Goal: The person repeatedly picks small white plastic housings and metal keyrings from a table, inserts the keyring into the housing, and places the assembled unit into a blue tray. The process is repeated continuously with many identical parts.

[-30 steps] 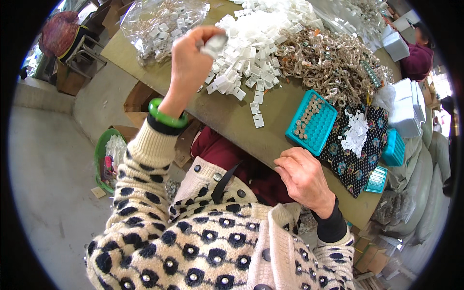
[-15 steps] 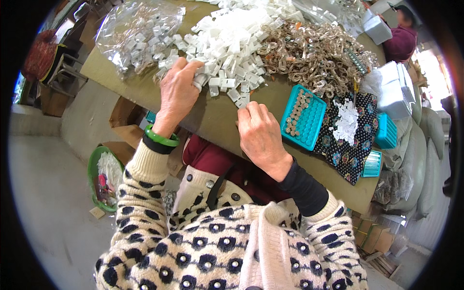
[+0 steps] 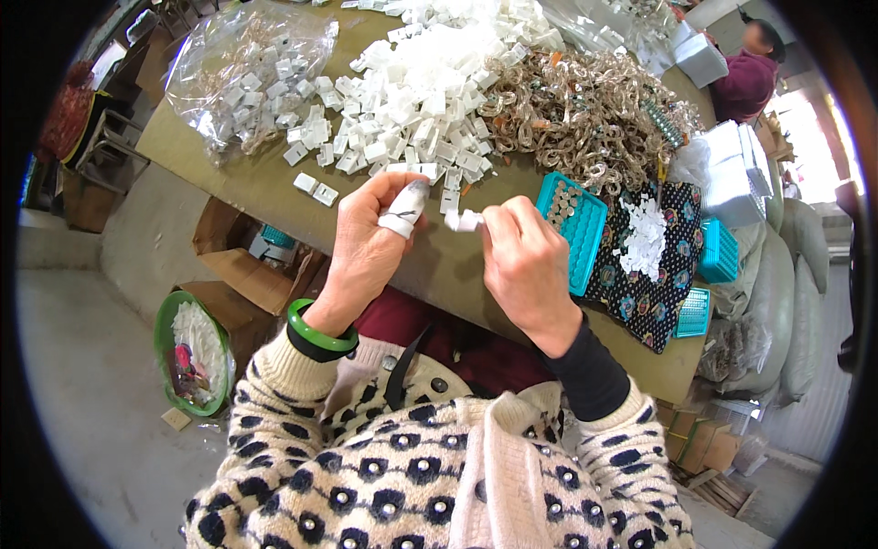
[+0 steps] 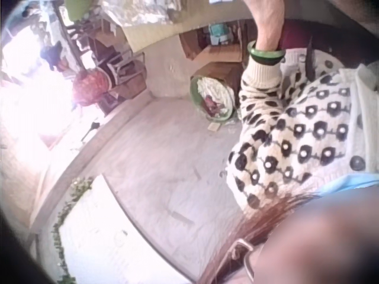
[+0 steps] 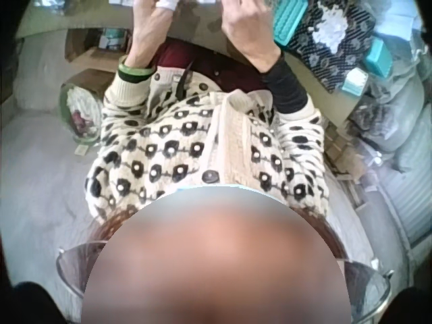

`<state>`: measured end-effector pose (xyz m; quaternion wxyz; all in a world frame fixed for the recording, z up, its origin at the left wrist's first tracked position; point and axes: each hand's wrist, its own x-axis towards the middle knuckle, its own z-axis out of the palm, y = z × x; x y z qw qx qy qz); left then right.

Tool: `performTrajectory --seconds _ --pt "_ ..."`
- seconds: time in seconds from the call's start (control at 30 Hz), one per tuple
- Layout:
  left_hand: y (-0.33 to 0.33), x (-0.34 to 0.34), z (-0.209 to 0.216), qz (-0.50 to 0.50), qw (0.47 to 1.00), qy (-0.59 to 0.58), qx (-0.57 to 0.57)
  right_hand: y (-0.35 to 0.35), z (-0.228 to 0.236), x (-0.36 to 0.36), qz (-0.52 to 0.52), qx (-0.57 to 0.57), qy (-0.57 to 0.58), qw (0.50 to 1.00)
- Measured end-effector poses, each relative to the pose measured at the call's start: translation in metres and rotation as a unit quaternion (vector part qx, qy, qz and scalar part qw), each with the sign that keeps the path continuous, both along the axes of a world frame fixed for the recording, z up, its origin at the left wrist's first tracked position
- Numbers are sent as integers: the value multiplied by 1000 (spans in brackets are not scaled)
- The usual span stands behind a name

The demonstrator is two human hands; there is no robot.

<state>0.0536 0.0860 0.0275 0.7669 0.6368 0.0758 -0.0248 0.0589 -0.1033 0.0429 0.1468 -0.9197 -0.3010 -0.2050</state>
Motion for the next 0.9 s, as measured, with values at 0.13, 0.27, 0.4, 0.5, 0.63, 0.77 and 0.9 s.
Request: performTrajectory --seconds 0.13,0.27,0.4,0.5,0.63,0.77,0.9 --pt "3 -5 7 -218 914 158 -303 -18 18 2 100 -33 -59 993" --pt "-13 -10 4 -229 846 199 -439 -29 20 14 178 -20 -103 978" --pt "-24 -10 -3 -207 849 198 -443 -34 18 24 205 -10 -117 972" --pt "-26 -8 -10 -197 860 169 -439 -35 20 31 211 27 -6 977" --pt "-26 -3 -18 -170 872 149 -435 -36 29 61 149 128 51 979" --pt "-30 -2 -19 -144 889 154 -407 -26 28 120 57 141 -65 986" --pt "-31 0 -17 -139 895 157 -394 -7 16 165 -5 55 -144 988"
